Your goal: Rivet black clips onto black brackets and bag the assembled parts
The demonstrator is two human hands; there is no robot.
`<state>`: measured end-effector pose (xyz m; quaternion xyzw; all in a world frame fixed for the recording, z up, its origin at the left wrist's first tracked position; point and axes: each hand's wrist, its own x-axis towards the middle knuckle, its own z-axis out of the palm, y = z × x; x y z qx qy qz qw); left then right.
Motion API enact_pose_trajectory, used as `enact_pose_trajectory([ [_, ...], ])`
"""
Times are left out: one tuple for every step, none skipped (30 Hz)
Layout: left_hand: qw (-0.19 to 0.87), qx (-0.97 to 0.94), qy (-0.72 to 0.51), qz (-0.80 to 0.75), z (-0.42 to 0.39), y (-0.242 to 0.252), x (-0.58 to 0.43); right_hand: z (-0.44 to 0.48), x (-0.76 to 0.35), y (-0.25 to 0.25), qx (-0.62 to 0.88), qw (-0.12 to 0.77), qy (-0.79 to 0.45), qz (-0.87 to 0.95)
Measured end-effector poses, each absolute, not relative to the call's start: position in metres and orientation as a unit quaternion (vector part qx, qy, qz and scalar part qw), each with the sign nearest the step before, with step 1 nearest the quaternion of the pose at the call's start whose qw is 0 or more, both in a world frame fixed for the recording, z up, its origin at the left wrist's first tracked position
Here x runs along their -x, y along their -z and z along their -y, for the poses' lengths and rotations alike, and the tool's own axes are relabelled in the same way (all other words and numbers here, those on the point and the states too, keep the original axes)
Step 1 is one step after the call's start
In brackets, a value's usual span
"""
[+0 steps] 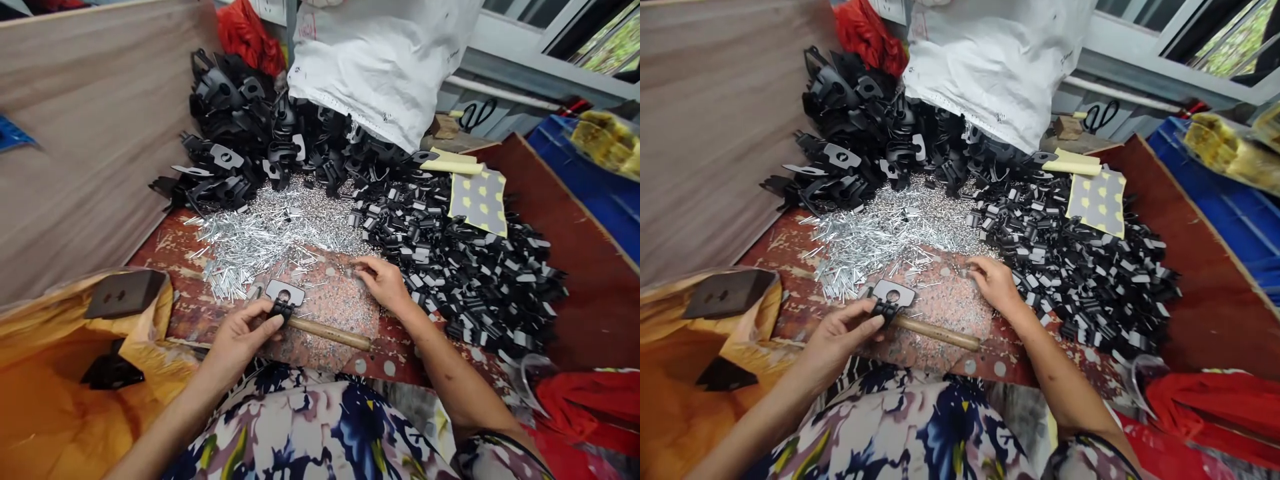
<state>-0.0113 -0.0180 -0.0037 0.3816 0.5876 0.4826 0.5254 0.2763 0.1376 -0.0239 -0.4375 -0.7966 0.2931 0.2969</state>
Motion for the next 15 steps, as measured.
enact_pose_trajectory([
  [0.473,-0.447,-0.469,-0.597,0.016,0.0,0.01,-0.13,-0.272,0.019,0.439,0.297,-0.365,0.765],
  [0.417,-0.516,-0.449,-0.599,0.015,-0.004,0.008,-0.122,-0.267,0.012,0.431,0.284,-0.457,0.724],
  [0.366,-0.582,-0.422,-0.591,0.013,-0.008,0.006,-0.114,-0.261,0.007,0.411,0.255,-0.556,0.676],
  [0.328,-0.639,-0.391,-0.576,0.011,-0.013,0.003,-0.105,-0.253,0.002,0.381,0.213,-0.645,0.628],
  [0.304,-0.685,-0.358,-0.556,0.009,-0.017,0.0,-0.097,-0.245,-0.002,0.348,0.167,-0.712,0.587],
  [0.29,-0.724,-0.327,-0.534,0.009,-0.02,-0.004,-0.089,-0.238,-0.004,0.32,0.128,-0.76,0.551],
  [0.279,-0.754,-0.302,-0.513,0.009,-0.022,-0.008,-0.082,-0.23,-0.003,0.302,0.103,-0.791,0.522],
  [0.268,-0.775,-0.284,-0.497,0.009,-0.024,-0.011,-0.076,-0.224,-0.002,0.292,0.088,-0.81,0.502],
  [0.256,-0.79,-0.273,-0.486,0.011,-0.024,-0.013,-0.072,-0.219,0.001,0.289,0.08,-0.819,0.49],
  [0.243,-0.799,-0.267,-0.48,0.013,-0.024,-0.015,-0.069,-0.216,0.004,0.29,0.074,-0.821,0.487],
  [0.231,-0.804,-0.267,-0.478,0.015,-0.024,-0.015,-0.068,-0.214,0.006,0.294,0.071,-0.816,0.493],
  [0.222,-0.804,-0.271,-0.481,0.017,-0.023,-0.015,-0.069,-0.213,0.008,0.301,0.069,-0.802,0.511],
  [0.217,-0.799,-0.276,-0.489,0.019,-0.022,-0.012,-0.072,-0.214,0.009,0.314,0.076,-0.776,0.542],
  [0.216,-0.789,-0.281,-0.501,0.021,-0.021,-0.009,-0.076,-0.215,0.009,0.332,0.092,-0.731,0.589],
  [0.219,-0.776,-0.289,-0.517,0.022,-0.02,-0.005,-0.082,-0.216,0.008,0.355,0.118,-0.662,0.65],
])
